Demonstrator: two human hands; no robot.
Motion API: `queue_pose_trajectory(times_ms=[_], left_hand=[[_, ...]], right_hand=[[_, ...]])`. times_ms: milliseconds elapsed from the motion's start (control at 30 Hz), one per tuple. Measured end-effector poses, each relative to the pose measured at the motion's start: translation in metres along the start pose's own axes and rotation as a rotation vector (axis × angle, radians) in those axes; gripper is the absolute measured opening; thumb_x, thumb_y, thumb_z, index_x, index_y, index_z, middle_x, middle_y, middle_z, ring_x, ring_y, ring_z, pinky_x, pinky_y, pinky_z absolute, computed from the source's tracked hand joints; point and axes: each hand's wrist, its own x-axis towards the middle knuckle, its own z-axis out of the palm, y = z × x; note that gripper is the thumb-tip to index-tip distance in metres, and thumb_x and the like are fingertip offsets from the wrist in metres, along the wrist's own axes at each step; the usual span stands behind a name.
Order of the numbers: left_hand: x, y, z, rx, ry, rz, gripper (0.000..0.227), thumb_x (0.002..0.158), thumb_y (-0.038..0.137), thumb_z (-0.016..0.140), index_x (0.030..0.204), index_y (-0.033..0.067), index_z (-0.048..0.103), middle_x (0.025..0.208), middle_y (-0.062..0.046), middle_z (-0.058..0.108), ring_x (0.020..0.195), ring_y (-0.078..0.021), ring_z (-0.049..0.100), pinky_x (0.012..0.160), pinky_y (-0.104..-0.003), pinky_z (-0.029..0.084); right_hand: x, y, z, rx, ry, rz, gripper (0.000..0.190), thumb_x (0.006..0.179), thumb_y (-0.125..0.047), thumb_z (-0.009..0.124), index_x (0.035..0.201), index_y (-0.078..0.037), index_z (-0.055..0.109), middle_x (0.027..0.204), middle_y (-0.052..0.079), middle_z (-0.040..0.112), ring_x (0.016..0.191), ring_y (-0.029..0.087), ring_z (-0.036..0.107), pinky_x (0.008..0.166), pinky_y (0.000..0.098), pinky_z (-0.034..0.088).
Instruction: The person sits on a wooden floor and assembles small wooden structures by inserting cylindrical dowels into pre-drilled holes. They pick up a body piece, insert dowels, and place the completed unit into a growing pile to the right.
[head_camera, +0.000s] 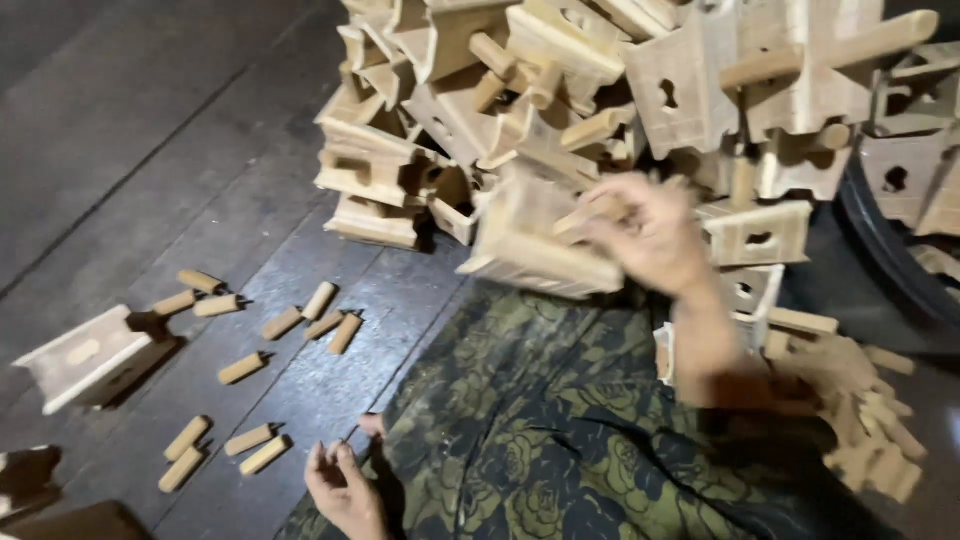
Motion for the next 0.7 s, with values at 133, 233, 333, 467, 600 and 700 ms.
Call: queue_pose_trajectory(times_ms=[133,233,333,467,600,700], left_hand=[[0.003,0.02,0.002,-0.059,-0.025,-0.057,0.041,0.103,0.01,0.059,0.139,-0.0077,0.05,0.117,-0.02,0.062,0.103,-0.0263,0.061,0.092,-0.035,0.048],[0.006,0.013,0.004,-0.04,-0.028,-0.017,0.038,0.104,0.008,0.059,0.137,-0.008,0.052,0.116,-0.02,0.062,0.102,-0.0262,0.061,0.092,-0.035,0.049],[0.009,0.01,0.007,-0.046,-0.022,-0.016,0.037,0.104,0.008,0.06,0.136,-0.0077,0.053,0.116,-0.019,0.062,0.102,-0.0255,0.061,0.091,-0.035,0.049],[0.01,0.008,0.009,-0.043,-0.043,-0.112,0.037,0.102,0.01,0.061,0.135,-0.0052,0.055,0.116,-0.017,0.064,0.1,-0.0244,0.062,0.091,-0.034,0.05],[0.01,0.002,0.013,-0.034,-0.038,-0.134,0.033,0.101,0.007,0.061,0.133,-0.0028,0.057,0.114,-0.015,0.066,0.099,-0.0227,0.063,0.089,-0.033,0.051],[0.012,0.01,0.013,0.004,0.003,-0.086,0.036,0.095,0.011,0.068,0.127,-0.0041,0.062,0.107,-0.015,0.07,0.092,-0.0233,0.066,0.083,-0.033,0.054]], right_hand=[[-0.026,0.011,-0.077,-0.25,0.067,-0.039,0.026,0.093,0.01,0.076,0.116,0.012,0.066,0.086,0.017,0.065,0.064,0.02,0.057,0.049,0.0268,0.046],[-0.053,0.031,-0.11,-0.535,0.266,0.03,0.029,0.096,0.019,0.08,0.123,0.02,0.069,0.099,0.028,0.07,0.074,0.028,0.063,0.056,0.0326,0.052],[-0.056,0.033,-0.123,-0.414,0.335,0.191,0.027,0.104,0.019,0.071,0.129,0.018,0.061,0.103,0.024,0.065,0.08,0.027,0.063,0.065,0.0314,0.053],[-0.049,0.048,-0.13,-0.915,-0.023,0.701,0.035,0.097,-0.014,0.079,0.128,-0.002,0.068,0.06,0.01,0.056,0.042,0.021,0.046,0.038,0.0382,0.041],[-0.044,0.035,-0.118,-0.687,-0.077,0.773,0.027,0.095,-0.004,0.071,0.122,0.001,0.072,0.094,0.019,0.076,0.052,0.024,0.064,0.046,0.0369,0.05],[-0.068,0.087,-0.131,-0.582,-0.239,0.483,0.041,0.084,-0.01,0.075,0.122,0.003,0.07,0.099,0.016,0.071,0.081,0.03,0.063,0.079,0.0391,0.048]])
